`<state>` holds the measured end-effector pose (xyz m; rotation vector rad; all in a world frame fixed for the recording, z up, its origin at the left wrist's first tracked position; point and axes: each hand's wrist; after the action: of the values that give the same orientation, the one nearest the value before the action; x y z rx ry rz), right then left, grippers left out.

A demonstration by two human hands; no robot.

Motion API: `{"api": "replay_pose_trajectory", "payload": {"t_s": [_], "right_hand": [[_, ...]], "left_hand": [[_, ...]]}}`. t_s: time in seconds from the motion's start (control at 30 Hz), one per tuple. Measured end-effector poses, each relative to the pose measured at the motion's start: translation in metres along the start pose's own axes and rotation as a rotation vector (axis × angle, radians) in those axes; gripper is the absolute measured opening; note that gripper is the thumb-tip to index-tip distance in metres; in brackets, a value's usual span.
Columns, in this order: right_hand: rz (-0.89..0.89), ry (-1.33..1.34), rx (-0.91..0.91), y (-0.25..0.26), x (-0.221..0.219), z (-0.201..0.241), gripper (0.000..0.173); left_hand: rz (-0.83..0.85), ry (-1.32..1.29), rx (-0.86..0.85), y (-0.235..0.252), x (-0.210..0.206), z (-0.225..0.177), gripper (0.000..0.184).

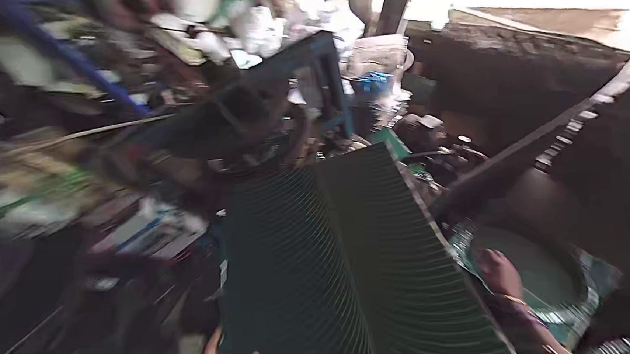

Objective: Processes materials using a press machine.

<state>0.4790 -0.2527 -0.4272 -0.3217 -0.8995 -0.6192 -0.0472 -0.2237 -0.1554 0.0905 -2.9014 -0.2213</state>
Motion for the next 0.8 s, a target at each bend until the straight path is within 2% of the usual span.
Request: {"api": "replay_pose_trajectory", "payload": {"t_s": [0.07, 0.2, 0.3, 0.4, 0.5, 0.63, 0.8], "right_hand": [[-0.109, 0.095, 0.138, 0.015, 0.019, 0.007, 0.026], [-0.214, 0.094, 0.234, 0.031, 0.051, 0.025, 0.029], [-0.238, 0.123, 0.304, 0.030, 0.067, 0.050, 0.030], [-0.268, 0.156, 0.376, 0.024, 0.071, 0.075, 0.029], [-0.291, 0.200, 0.427, 0.025, 0.070, 0.097, 0.028], [-0.360, 0.298, 0.524, 0.048, 0.070, 0.134, 0.027], [-0.405, 0.309, 0.557, 0.094, 0.068, 0.206, 0.032]], "left_hand": [[-0.115, -0.027, 0.124, 0.047, 0.002, -0.006, 0.076], [-0.265, -0.079, 0.101, 0.187, 0.005, 0.015, 0.068], [-0.349, 0.025, 0.130, 0.295, 0.010, 0.030, 0.066], [-0.383, 0.229, 0.148, 0.361, 0.009, 0.031, 0.067], [-0.384, 0.302, 0.155, 0.382, 0.005, 0.024, 0.067], [-0.343, 0.257, 0.163, 0.379, 0.016, 0.035, 0.064], [-0.344, 0.259, 0.141, 0.373, 0.025, 0.044, 0.064]]}}
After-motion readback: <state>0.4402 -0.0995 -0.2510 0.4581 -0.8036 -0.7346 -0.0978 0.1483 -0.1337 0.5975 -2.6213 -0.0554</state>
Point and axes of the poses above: each hand's wrist, its own y-axis towards the middle knuckle, its own x-axis out of the back of the hand, z = x × y, and after that the axes turned 2 degrees about x, right-handed
